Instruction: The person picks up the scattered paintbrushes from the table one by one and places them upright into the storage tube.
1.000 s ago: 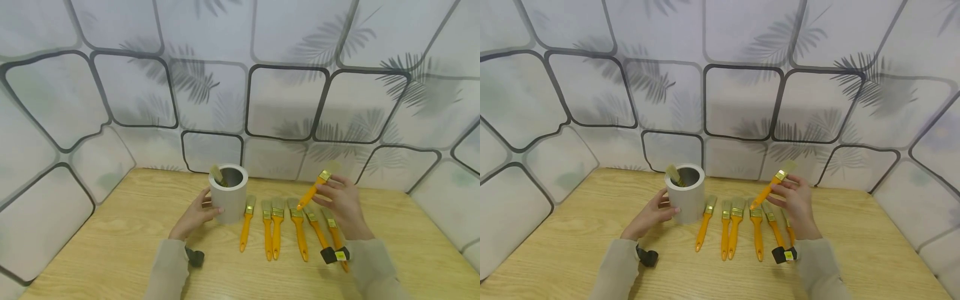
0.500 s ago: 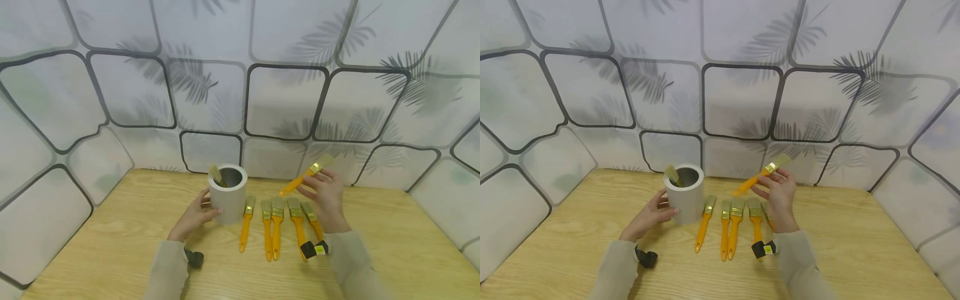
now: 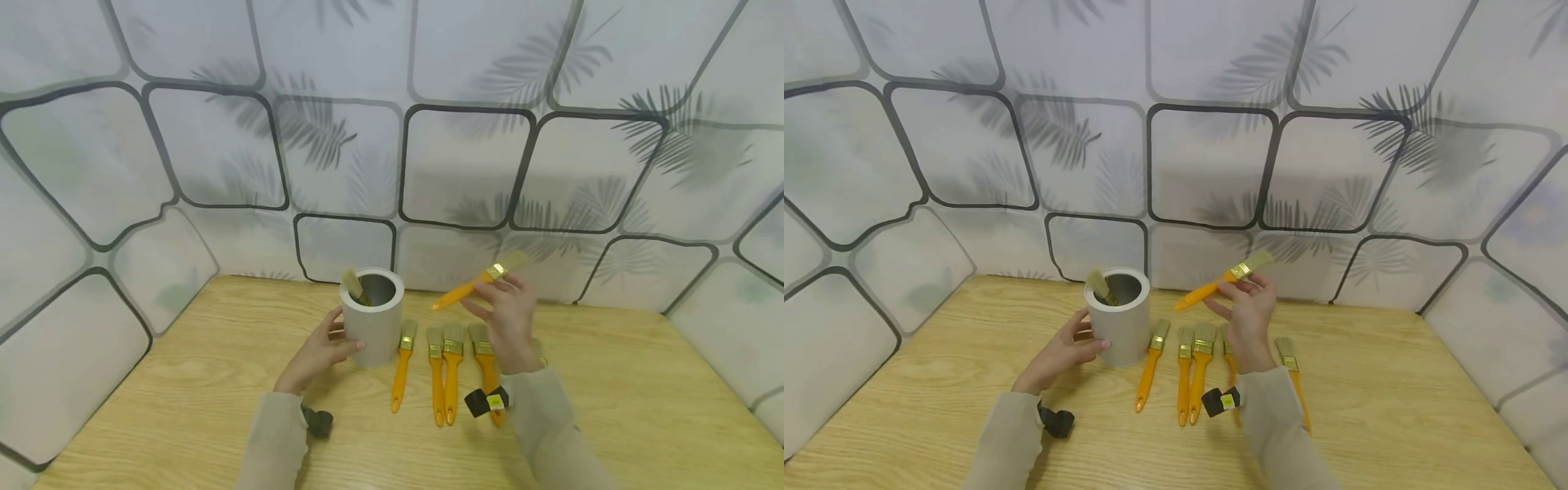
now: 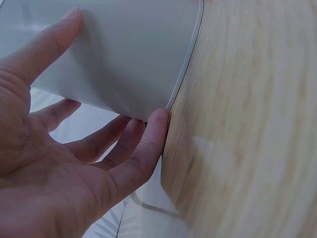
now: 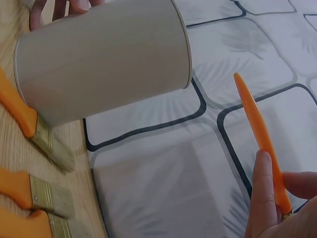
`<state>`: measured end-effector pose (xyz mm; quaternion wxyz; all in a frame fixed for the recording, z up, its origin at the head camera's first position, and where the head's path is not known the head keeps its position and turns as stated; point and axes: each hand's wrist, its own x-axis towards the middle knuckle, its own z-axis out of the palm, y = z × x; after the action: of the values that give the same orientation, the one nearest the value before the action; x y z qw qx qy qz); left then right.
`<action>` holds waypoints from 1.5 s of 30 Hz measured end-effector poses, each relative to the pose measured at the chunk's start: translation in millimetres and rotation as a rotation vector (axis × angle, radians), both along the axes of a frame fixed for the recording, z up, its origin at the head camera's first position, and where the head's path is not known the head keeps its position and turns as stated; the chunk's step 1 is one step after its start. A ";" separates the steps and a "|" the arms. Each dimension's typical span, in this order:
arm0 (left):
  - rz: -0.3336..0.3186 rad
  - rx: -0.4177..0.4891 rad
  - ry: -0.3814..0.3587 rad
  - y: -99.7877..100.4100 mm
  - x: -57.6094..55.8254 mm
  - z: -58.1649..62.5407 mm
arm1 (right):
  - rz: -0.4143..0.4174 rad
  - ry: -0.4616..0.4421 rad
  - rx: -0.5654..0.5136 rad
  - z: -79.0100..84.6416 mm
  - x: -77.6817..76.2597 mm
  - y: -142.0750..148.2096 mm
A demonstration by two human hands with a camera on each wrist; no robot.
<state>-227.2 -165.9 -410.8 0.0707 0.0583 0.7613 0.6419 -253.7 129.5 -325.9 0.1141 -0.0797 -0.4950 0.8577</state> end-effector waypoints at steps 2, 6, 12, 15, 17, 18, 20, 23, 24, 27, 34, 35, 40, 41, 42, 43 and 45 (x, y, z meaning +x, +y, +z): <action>0.002 0.000 -0.001 0.3 -0.1 -0.4 | 0.004 0.004 -0.013 -0.4 -0.8 -3.3; 0.005 -0.001 -0.003 0.6 -0.3 -1.0 | 0.003 0.030 -0.011 -1.2 -0.4 -10.3; 0.010 -0.008 0.000 -0.6 0.2 -0.7 | 0.003 0.069 -0.005 -3.9 -3.3 -24.2; 0.011 -0.007 -0.002 -0.7 0.5 -1.1 | 0.015 0.053 -0.019 -3.8 -5.9 -30.8; 0.012 -0.007 -0.003 -0.6 0.6 -1.4 | 0.018 0.041 -0.023 -2.7 -7.3 -35.2; 0.011 -0.008 -0.004 -0.6 0.6 -1.5 | 0.020 0.035 -0.023 -2.1 -8.0 -37.1; 0.013 -0.009 -0.003 -0.4 0.5 -1.7 | 0.027 0.028 -0.019 -1.1 -8.9 -40.6; 0.013 -0.012 -0.001 0.0 -0.1 -1.8 | 0.031 0.036 -0.010 -0.2 -10.2 -45.1; 0.012 -0.013 -0.001 0.1 -0.4 -1.8 | 0.029 0.042 -0.007 0.0 -10.7 -46.5; 0.011 -0.013 0.000 0.1 -1.0 -1.7 | 0.008 0.073 0.001 0.8 -12.7 -52.4; 0.007 -0.011 -0.002 0.0 -1.2 -0.1 | -0.052 0.119 0.069 2.9 -15.2 -72.4; 0.007 -0.011 -0.001 0.1 -1.1 0.2 | -0.052 0.129 0.082 3.0 -15.1 -75.0; 0.007 -0.012 -0.003 0.4 -0.2 1.5 | -0.048 0.212 0.179 1.7 -13.6 -84.0; 0.007 -0.013 -0.003 0.4 -0.1 1.6 | -0.047 0.231 0.204 1.6 -13.4 -85.4; 0.007 -0.013 -0.004 0.4 -0.1 1.7 | -0.049 0.250 0.242 1.6 -13.3 -86.9; 0.006 -0.013 -0.005 0.5 -0.1 1.8 | -0.052 0.270 0.285 1.8 -13.2 -88.7; 0.006 -0.011 -0.004 0.6 -0.1 1.9 | -0.054 0.303 0.372 2.1 -13.3 -92.0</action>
<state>-227.2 -165.3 -408.9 0.0708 0.0542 0.7649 0.6380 -267.0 37.5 -323.8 0.2229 0.0591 -0.6193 0.7505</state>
